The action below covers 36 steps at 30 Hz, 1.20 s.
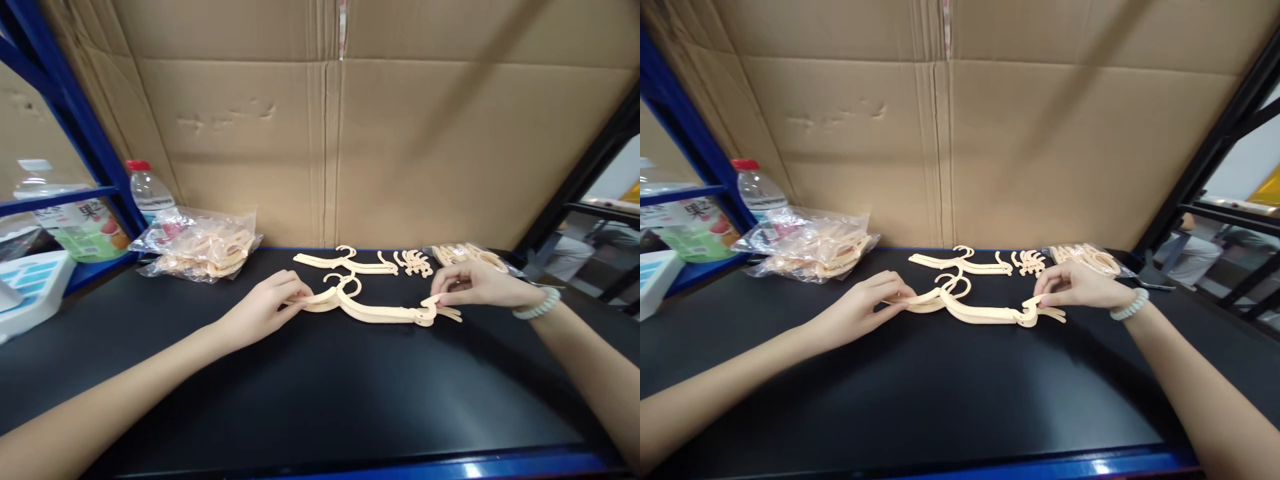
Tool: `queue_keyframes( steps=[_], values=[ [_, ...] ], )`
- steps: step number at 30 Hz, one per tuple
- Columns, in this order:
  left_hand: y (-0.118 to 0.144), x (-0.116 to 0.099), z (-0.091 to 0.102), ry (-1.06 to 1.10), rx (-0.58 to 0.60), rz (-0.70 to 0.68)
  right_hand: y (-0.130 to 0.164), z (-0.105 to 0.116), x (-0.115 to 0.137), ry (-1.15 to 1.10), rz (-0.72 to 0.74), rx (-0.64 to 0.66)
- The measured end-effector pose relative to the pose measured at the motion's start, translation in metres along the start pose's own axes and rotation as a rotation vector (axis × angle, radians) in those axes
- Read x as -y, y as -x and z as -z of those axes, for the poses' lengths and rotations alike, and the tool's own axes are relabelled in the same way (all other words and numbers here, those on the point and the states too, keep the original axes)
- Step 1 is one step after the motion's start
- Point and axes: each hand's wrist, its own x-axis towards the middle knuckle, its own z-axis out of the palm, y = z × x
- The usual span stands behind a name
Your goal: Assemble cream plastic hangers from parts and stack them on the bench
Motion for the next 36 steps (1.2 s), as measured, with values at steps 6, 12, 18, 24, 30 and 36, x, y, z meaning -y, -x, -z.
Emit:
queue_keyframes(
  steps=[6,12,18,24,30,36],
  values=[
    [0.000,-0.002,-0.003,-0.092,0.117,-0.057,0.000,0.001,-0.008,0.258,0.119,0.102],
    [0.000,-0.006,-0.007,-0.198,0.097,-0.122,0.001,-0.003,-0.009,0.370,0.126,0.009],
    [0.001,-0.017,-0.017,-0.194,0.059,-0.054,-0.008,-0.063,0.029,0.323,0.234,-0.287],
    [0.006,-0.014,-0.025,-0.220,0.045,0.042,-0.015,-0.118,0.041,0.482,0.230,-0.172],
    [0.010,-0.008,-0.030,-0.179,0.148,0.122,-0.018,-0.112,0.024,0.506,0.247,-0.151],
    [0.010,-0.012,-0.031,-0.181,0.191,0.140,-0.020,-0.107,0.021,0.505,0.245,-0.150]
  ],
)
